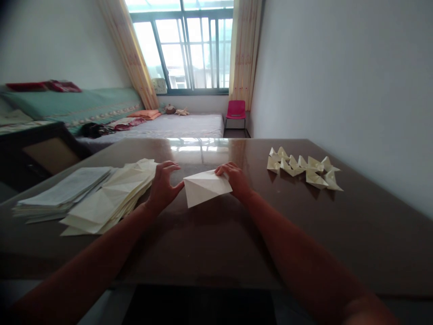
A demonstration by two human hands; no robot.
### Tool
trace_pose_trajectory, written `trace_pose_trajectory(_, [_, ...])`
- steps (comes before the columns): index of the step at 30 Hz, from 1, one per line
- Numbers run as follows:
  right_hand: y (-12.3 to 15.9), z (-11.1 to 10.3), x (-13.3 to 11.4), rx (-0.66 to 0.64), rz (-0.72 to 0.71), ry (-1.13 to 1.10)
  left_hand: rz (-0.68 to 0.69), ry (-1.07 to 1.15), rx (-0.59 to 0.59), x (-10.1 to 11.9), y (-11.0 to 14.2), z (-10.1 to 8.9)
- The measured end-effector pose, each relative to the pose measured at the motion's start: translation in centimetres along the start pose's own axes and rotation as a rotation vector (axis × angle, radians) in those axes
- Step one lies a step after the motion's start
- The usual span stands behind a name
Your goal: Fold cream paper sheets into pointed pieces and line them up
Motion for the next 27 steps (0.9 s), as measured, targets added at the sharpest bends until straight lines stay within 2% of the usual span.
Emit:
trace_pose_trajectory(3, [0.3, 0.7, 0.7, -0.297, -0.026, 0.063, 0.097, 0.106, -0.283, 0.3, 0.8, 1.0])
trace_pose_trajectory(6, [0.5, 0.9, 0.8, -0.498, -0.007, 0.115, 0.178, 0.278, -0.604, 0.8, 1.8, 1.6])
trace_pose_trajectory(8, [0.5, 1.0, 0.6, -0.6, -0.009, 0.074, 0.154, 0.351, -0.716, 1.0, 2.1, 1.6])
trace_pose_trajectory(11, [0.6, 1.0, 0.5, -0.684, 0.045, -0.05, 0.066, 0.392, -0.773, 1.2, 1.9, 1.1])
trace_pose_trajectory(14, [0.8, 1.4, 1.3, -0.661, 0.219, -0.2, -0.059, 0.39, -0.786, 1.2, 1.6, 1.1])
trace_pose_trajectory(17, [1.1, 2.4, 2.4, -0.58, 0.377, -0.327, -0.257, 0.397, -0.786, 0.6, 1.7, 1.7])
trace_pose_trajectory(20, [1.3, 3.3, 2.9, -0.444, 0.429, -0.277, -0.482, 0.461, -0.752, 0.0, 2.3, 2.7])
trace_pose_trajectory(22, [1.2, 3.6, 2.9, -0.326, 0.443, -0.156, -0.569, 0.491, -0.704, -0.2, 2.6, 3.2])
trace_pose_trajectory(24, [1.3, 3.8, 2.7, -0.239, 0.47, -0.013, -0.584, 0.468, -0.638, -0.2, 2.8, 3.4])
trace_pose_trajectory(27, [1.4, 4.1, 2.3, -0.185, 0.467, 0.171, -0.493, 0.331, -0.579, 0.1, 2.7, 3.4])
Point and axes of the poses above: each hand's wrist, its own y-axis away from the middle knuckle, its own z-axis out of the palm, x = y × z, the point moved 3 cm from there along -y, towards the middle knuckle, and after that the axes turned 2 degrees about z, right-handed, at the moved point
